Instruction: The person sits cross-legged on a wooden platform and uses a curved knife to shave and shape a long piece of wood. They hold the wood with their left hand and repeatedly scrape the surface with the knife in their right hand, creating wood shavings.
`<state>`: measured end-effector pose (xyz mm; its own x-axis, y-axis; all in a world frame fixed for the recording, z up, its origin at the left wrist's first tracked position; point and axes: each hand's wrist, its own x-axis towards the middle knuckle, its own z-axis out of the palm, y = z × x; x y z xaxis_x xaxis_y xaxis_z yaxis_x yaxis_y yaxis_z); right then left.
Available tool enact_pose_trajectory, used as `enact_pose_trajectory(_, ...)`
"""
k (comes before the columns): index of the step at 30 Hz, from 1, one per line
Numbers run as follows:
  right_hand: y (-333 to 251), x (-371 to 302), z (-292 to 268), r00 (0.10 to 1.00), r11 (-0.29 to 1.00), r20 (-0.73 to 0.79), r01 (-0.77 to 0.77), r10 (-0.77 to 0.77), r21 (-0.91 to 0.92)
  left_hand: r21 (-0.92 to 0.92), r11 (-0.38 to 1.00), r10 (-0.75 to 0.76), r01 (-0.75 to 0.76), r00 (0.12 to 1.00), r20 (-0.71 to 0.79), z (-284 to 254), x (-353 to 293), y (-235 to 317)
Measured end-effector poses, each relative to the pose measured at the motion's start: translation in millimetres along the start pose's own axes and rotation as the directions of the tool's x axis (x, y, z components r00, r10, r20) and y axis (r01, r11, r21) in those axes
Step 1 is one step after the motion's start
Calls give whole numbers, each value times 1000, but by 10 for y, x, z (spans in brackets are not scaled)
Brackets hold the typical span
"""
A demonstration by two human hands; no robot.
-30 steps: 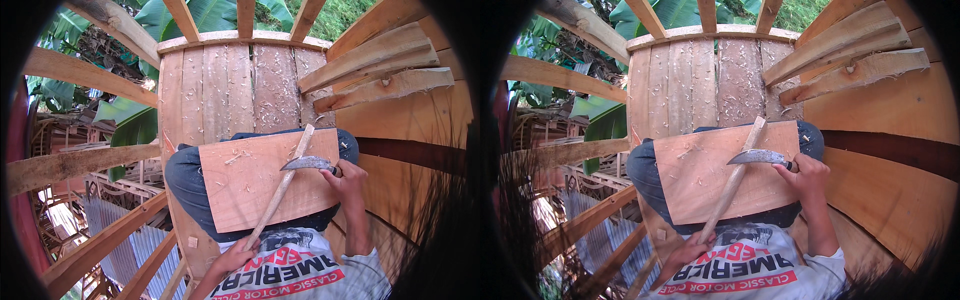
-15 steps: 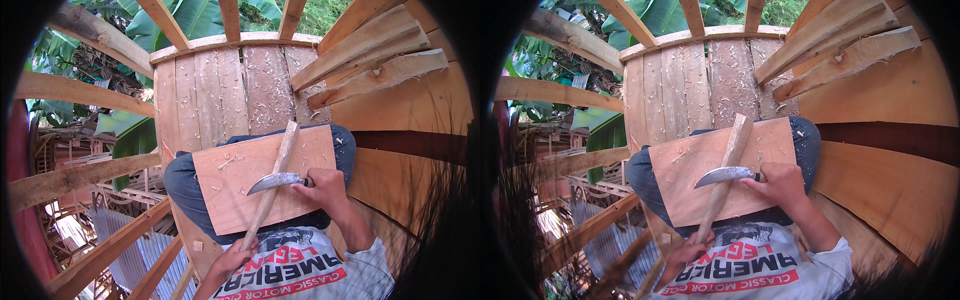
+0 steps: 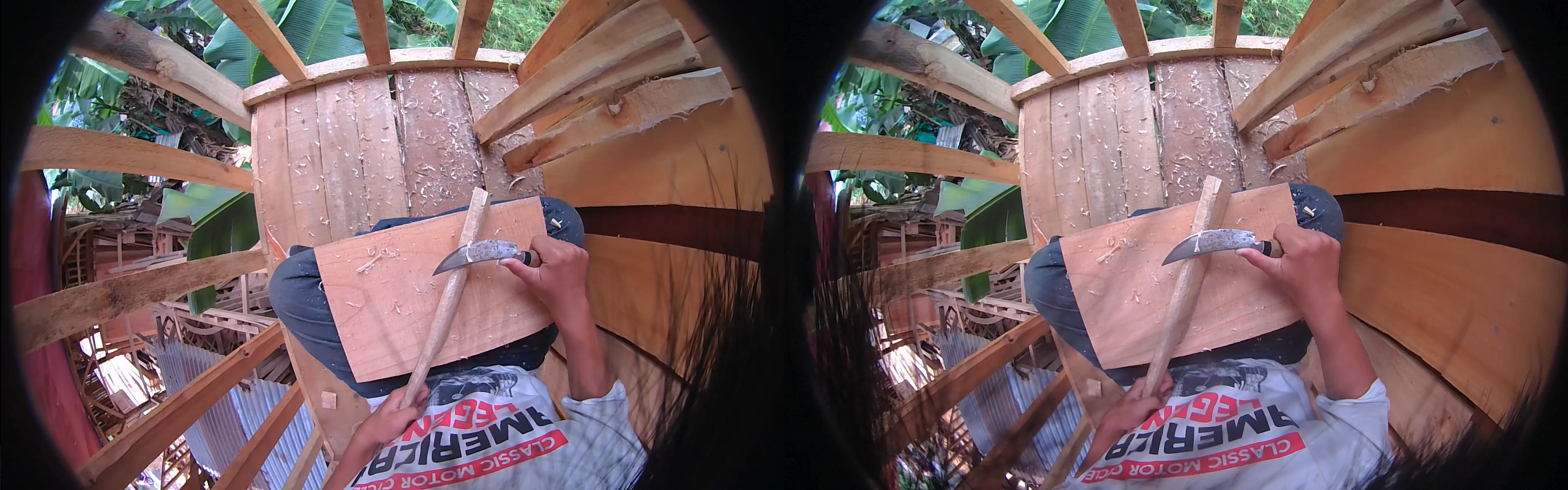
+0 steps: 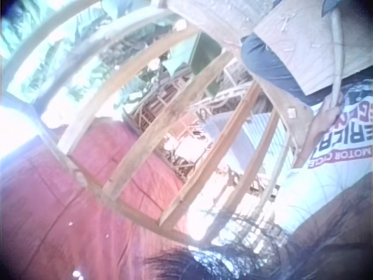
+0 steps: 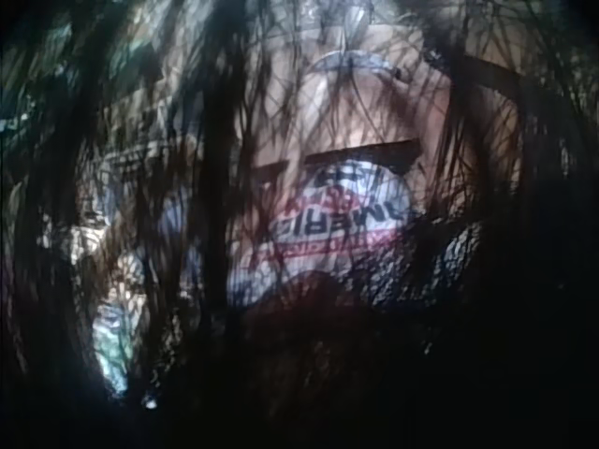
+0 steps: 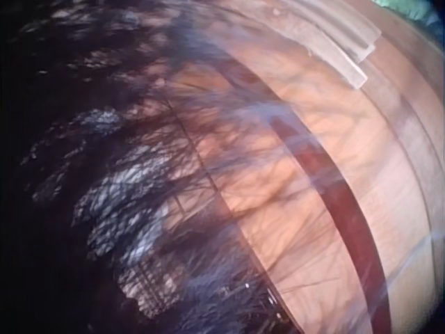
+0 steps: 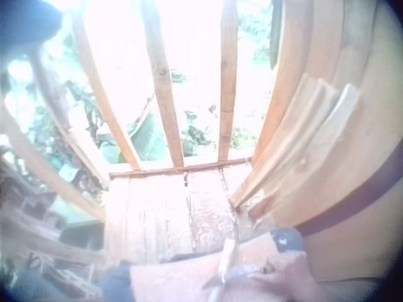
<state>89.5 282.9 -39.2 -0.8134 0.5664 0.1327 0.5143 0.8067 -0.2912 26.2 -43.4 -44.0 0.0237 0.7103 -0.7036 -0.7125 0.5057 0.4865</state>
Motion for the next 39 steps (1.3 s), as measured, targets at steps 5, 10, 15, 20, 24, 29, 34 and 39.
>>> enact_pose_trajectory(5, -142, -159, -51, 985, 996, 166, 36, -50, 84, -84, 996, -35, 38, 999, 29, -51, 4, -16)
enact_pose_trajectory(10, -80, -10, 58, 992, 991, 99, 70, -81, 114, -106, 994, -36, 39, 999, 26, -103, -9, -78)
enact_pose_trajectory(15, -356, -188, 19, 953, 945, 165, 209, -255, 253, -137, 982, -126, 132, 991, 48, -52, 17, 120)
enact_pose_trajectory(20, -92, 30, 99, 994, 984, 61, -97, 89, 147, -101, 994, -38, 41, 999, 29, -109, 48, -81)
enact_pose_trajectory(24, -284, -144, 28, 980, 976, 137, 120, -146, 181, -71, 988, -138, 141, 990, 38, -107, -2, 80)
enact_pose_trajectory(29, -265, -78, 93, 990, 983, 131, -72, 50, 170, -80, 991, -104, 108, 993, 49, -136, 64, -6)
enact_pose_trajectory(34, -74, 34, 99, 999, 992, 41, -8, 3, 125, -33, 997, 69, -68, 997, 20, -89, 85, -60)
enact_pose_trajectory(39, -309, -68, -61, 953, 947, 268, -209, 142, 245, -231, 962, -127, 146, 987, 93, -199, 48, -14)
